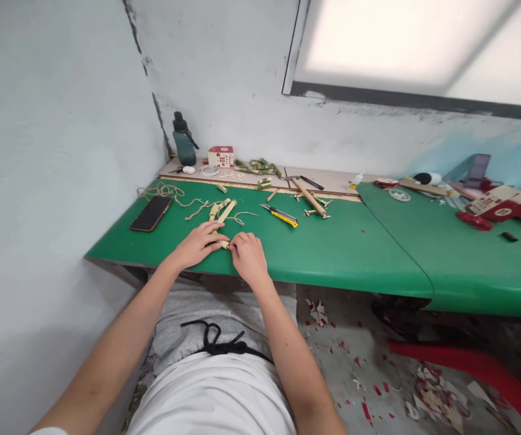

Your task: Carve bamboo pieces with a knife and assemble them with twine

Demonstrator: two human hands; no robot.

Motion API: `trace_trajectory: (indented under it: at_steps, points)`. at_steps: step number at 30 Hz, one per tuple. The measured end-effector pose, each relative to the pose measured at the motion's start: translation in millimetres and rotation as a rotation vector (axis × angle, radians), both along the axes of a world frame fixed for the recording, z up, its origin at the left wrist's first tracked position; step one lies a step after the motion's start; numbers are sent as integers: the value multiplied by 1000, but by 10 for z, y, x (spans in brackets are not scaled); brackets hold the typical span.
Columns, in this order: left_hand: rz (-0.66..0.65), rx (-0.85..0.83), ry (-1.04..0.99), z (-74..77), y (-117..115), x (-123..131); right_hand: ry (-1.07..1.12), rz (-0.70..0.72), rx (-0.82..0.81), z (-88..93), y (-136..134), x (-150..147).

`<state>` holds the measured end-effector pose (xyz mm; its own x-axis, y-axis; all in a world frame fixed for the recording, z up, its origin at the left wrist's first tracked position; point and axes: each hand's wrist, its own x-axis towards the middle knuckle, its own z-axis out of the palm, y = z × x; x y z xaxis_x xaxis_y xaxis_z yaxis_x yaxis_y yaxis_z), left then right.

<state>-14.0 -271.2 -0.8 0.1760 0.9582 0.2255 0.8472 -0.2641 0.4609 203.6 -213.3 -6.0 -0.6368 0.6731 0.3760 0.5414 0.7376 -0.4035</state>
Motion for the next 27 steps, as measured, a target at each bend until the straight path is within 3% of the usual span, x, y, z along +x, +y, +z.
trace_trajectory:
  at_steps: [12, 27]
  points:
    - [-11, 12, -20, -9, 5, -4, 51, -54, -39, 6, 14, -4]
    - [-46, 20, -146, -51, 45, -60, -22, 27, 45, -21, -12, 18]
